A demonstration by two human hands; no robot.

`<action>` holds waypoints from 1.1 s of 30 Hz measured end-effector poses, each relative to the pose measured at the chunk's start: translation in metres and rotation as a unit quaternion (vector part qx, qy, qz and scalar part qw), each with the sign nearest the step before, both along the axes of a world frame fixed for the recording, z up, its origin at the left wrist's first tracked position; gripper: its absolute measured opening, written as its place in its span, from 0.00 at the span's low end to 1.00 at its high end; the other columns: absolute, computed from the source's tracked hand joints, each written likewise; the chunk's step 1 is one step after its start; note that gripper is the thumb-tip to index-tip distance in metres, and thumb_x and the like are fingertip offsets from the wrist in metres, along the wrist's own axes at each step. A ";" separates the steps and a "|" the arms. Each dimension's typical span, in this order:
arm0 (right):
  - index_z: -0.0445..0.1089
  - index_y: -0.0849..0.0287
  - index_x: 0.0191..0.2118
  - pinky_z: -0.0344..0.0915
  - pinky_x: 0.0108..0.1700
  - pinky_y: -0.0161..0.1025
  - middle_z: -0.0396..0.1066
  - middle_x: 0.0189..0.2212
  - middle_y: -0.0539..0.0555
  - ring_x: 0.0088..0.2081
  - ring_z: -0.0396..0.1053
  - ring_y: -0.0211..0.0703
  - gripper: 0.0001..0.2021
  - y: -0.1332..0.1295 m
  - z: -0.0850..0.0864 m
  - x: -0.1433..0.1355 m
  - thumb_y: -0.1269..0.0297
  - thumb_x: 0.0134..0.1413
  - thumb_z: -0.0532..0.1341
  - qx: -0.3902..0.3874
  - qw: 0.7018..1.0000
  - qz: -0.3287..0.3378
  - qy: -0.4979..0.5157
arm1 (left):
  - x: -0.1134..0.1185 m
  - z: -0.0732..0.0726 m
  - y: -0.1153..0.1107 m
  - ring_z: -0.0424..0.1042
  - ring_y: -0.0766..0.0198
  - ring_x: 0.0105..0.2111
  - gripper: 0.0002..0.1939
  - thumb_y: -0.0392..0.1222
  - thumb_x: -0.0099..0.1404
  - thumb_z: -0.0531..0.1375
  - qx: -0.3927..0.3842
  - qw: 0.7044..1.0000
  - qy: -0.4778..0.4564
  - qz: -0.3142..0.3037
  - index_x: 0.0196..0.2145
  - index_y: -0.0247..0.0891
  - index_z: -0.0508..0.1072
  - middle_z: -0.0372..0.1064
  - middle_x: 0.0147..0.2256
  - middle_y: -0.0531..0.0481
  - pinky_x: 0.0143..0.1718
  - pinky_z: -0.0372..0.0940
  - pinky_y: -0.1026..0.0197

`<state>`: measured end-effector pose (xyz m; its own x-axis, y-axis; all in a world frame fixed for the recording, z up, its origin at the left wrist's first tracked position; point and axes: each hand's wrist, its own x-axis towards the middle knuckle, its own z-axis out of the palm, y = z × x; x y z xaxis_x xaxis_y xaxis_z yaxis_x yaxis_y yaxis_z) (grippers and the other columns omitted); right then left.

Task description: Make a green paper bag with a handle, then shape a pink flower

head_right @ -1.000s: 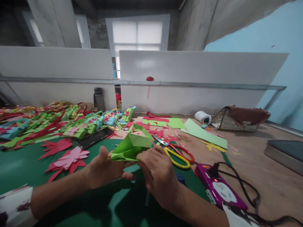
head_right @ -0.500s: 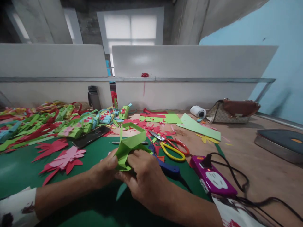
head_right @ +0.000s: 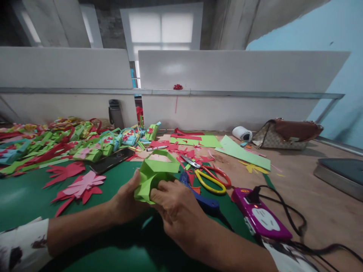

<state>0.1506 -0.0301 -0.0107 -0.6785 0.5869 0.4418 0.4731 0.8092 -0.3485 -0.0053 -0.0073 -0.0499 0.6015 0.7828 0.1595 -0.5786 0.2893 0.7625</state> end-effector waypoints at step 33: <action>0.73 0.59 0.36 0.67 0.32 0.37 0.74 0.27 0.53 0.27 0.70 0.38 0.12 0.031 -0.001 0.004 0.57 0.48 0.63 -0.529 0.741 0.059 0.408 | -0.018 0.023 -0.008 0.65 0.62 0.33 0.16 0.49 0.59 0.58 0.265 0.860 0.311 0.307 0.42 0.37 0.68 0.67 0.34 0.48 0.32 0.61 0.61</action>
